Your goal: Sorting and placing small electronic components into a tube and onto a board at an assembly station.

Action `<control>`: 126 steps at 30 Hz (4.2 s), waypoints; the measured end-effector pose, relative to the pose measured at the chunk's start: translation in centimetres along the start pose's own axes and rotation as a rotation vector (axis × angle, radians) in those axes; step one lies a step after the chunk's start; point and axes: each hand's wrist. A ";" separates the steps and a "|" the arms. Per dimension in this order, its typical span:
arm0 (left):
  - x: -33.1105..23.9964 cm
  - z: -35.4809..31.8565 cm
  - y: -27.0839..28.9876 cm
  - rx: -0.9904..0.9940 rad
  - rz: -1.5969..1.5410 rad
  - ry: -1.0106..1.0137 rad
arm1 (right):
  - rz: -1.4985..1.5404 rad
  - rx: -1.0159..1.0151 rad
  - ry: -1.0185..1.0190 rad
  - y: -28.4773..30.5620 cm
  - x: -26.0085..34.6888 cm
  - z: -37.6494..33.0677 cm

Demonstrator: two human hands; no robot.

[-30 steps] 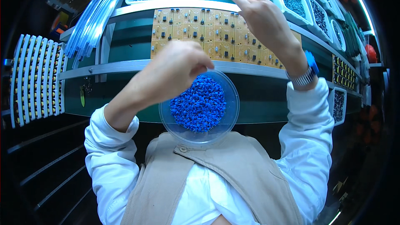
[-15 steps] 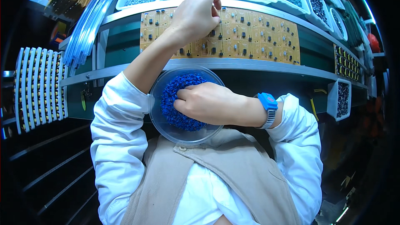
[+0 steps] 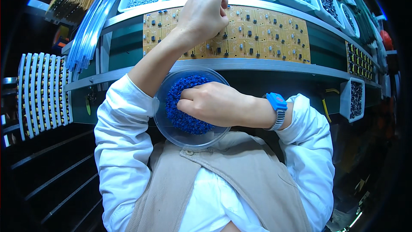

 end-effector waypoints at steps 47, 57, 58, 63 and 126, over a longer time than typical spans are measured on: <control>-1.2 -8.9 8.4 0.154 -0.364 0.033 | -0.233 -0.070 -0.119 5.1 -0.6 -1.6; 3.1 -5.0 4.7 -0.006 -0.175 0.060 | -0.167 0.040 -0.038 -0.3 0.2 -0.1; 3.3 -4.8 4.6 0.007 -0.155 0.071 | -0.183 -0.019 -0.011 -0.3 0.2 -0.1; 3.9 -4.2 3.6 -0.010 -0.153 0.102 | -0.065 0.038 -0.076 0.2 0.5 -0.1; -4.0 -13.7 5.4 0.585 -0.084 -0.214 | -0.419 -0.491 -0.186 6.1 -10.1 4.1</control>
Point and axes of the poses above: each hand's wrist, its own z-axis towards the middle knuckle, its own y-axis out of the back of the hand, x = y × z, and after that the axes turned 7 degrees about -y, right-handed
